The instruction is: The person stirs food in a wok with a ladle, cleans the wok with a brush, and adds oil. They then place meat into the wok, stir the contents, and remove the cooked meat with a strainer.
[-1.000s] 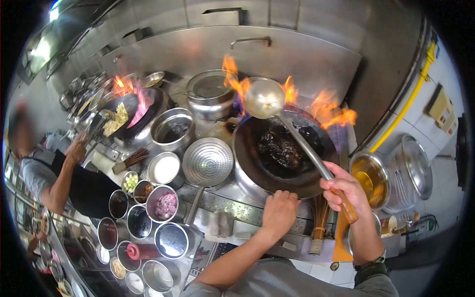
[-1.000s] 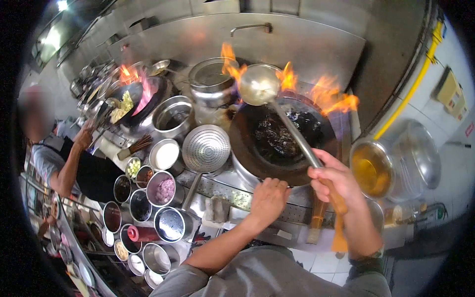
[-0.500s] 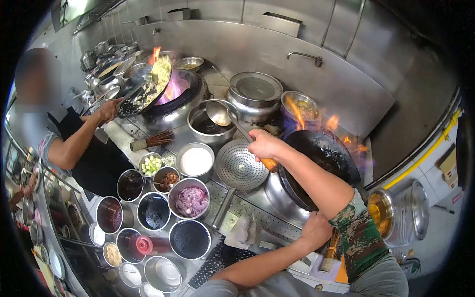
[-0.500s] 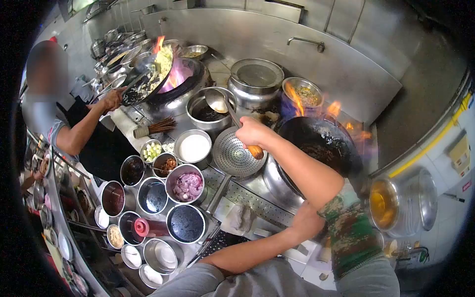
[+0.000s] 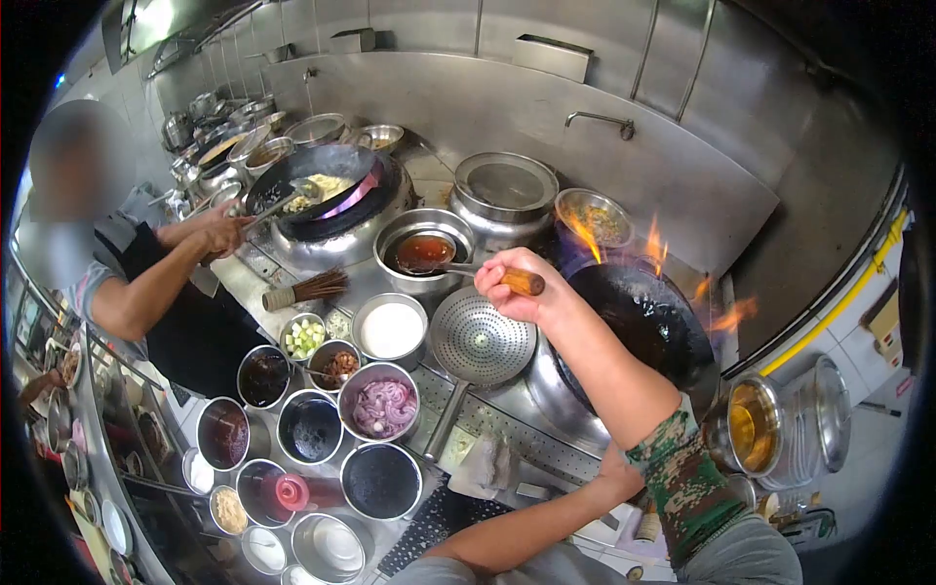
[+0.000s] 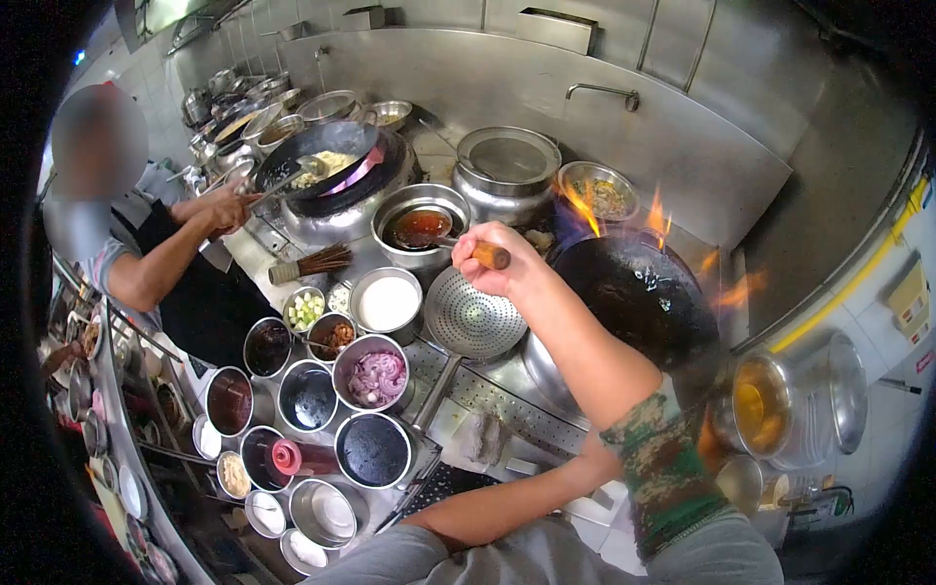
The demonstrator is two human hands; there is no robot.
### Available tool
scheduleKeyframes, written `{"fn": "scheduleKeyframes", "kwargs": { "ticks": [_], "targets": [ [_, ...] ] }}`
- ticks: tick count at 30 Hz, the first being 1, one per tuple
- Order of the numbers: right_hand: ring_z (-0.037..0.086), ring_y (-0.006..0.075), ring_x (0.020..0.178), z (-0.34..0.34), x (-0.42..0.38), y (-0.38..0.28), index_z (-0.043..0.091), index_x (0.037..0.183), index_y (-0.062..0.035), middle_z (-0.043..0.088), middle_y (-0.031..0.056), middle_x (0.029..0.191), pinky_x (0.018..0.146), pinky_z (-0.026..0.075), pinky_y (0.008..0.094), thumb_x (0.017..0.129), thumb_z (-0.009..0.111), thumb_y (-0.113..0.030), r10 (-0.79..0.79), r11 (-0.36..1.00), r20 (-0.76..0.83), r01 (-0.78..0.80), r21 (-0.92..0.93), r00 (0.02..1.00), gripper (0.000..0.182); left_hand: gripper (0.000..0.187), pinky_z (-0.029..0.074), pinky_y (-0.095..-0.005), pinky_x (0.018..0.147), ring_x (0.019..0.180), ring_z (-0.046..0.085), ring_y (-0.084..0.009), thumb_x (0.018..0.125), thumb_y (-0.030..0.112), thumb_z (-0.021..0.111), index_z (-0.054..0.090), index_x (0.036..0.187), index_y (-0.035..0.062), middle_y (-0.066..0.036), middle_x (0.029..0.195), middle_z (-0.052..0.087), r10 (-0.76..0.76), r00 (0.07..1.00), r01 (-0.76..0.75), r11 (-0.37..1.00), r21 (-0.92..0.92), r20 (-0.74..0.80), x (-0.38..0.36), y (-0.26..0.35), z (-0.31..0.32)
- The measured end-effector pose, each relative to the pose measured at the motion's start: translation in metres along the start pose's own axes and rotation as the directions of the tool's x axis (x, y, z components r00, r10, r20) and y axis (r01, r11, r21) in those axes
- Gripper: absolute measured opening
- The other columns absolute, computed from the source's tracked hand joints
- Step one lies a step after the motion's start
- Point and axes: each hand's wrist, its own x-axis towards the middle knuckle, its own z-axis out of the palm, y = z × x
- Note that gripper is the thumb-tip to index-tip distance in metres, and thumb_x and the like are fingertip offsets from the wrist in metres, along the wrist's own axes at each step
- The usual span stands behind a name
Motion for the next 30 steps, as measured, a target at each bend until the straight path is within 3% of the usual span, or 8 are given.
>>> {"fn": "scheduleKeyframes", "kwargs": {
  "ticks": [2,5,8,9,11,19,26,30],
  "targets": [
    [0.050,0.0082,0.053,-0.006,-0.017,0.001,0.040,0.078,-0.0038,0.046,0.0039,0.072,0.039,0.037,0.0203,0.080,0.045,-0.001,0.028,0.982,0.114,-0.049,0.183,0.993,0.007,0.047,0.031,-0.0367,0.107,0.125,0.044,-0.0268,0.088,0.030,0.058,0.049,0.129,0.0082,-0.012,0.129,0.053,-0.066,0.996,0.065,0.998,0.012,0.067,0.000,0.002,-0.002],
    [0.051,0.0072,0.055,-0.006,-0.056,0.006,0.040,0.083,-0.0009,0.046,0.0043,0.077,0.040,0.040,0.0200,0.082,0.047,-0.003,-0.047,0.979,0.192,0.007,0.202,0.980,0.008,0.055,0.032,-0.0368,0.106,0.126,0.042,-0.0221,0.087,0.037,0.062,0.044,0.133,0.0116,-0.008,0.135,0.047,-0.031,0.998,0.050,0.941,-0.334,0.060,-0.001,-0.026,0.011],
    [0.052,0.0053,0.056,-0.009,-0.096,0.009,0.040,0.088,0.0007,0.045,0.0037,0.080,0.040,0.042,0.0192,0.084,0.050,-0.005,-0.108,0.976,0.268,0.051,0.211,0.957,0.012,0.029,0.043,-0.0420,0.089,0.110,0.052,-0.0298,0.089,0.021,0.050,0.058,0.110,0.0035,-0.012,0.115,0.059,0.194,0.980,-0.194,0.904,0.382,0.038,0.004,-0.048,0.025],
    [0.052,0.0052,0.057,-0.006,-0.116,0.011,0.040,0.089,0.0006,0.045,0.0036,0.080,0.041,0.042,0.0193,0.085,0.050,-0.005,-0.120,0.971,0.276,0.056,0.231,0.954,0.012,0.029,0.043,-0.0420,0.089,0.110,0.052,-0.0298,0.089,0.021,0.050,0.058,0.110,0.0035,-0.012,0.115,0.059,0.202,0.978,-0.206,0.900,0.384,0.051,0.007,-0.034,0.020],
    [0.052,0.0050,0.058,-0.009,-0.151,0.013,0.041,0.091,0.0005,0.046,0.0034,0.081,0.042,0.042,0.0203,0.085,0.051,-0.007,-0.147,0.966,0.296,0.073,0.246,0.944,0.013,0.017,0.044,-0.0430,0.073,0.090,0.056,-0.0281,0.085,0.017,0.051,0.060,0.094,0.0053,-0.009,0.094,0.060,-0.038,0.980,-0.089,0.799,0.595,0.198,0.015,0.008,-0.004],
    [0.049,0.0053,0.059,-0.052,-0.295,0.033,0.046,0.091,-0.0004,0.049,0.0007,0.079,0.044,0.039,0.0221,0.090,0.049,-0.012,-0.274,0.955,0.137,0.252,0.158,0.952,0.012,0.011,0.045,-0.0420,0.070,0.081,0.056,-0.0274,0.082,0.017,0.059,0.062,0.086,0.0075,-0.009,0.080,0.059,0.108,0.993,-0.114,0.723,0.681,0.052,0.013,0.014,0.004],
    [0.050,0.0140,0.054,-0.105,-0.369,0.049,0.053,0.079,-0.0014,0.053,0.0057,0.074,0.039,0.038,0.0258,0.087,0.052,-0.011,-0.455,0.876,-0.265,0.374,-0.303,0.850,0.013,0.012,0.045,-0.0411,0.070,0.082,0.056,-0.0278,0.078,0.015,0.064,0.062,0.085,0.0063,-0.009,0.081,0.059,0.114,0.993,-0.105,0.760,0.642,0.028,0.011,0.013,0.008],
    [0.052,0.0146,0.053,-0.118,-0.394,0.065,0.047,0.094,-0.0047,0.053,0.0054,0.074,0.037,0.038,0.0273,0.083,0.055,-0.004,-0.576,0.794,-0.410,0.363,-0.488,0.707,0.014,0.014,0.044,-0.0402,0.071,0.083,0.055,-0.0274,0.079,0.017,0.063,0.062,0.088,0.0063,-0.009,0.083,0.059,0.119,0.992,-0.112,0.741,0.662,0.034,0.011,0.013,0.008]
  ]
}}
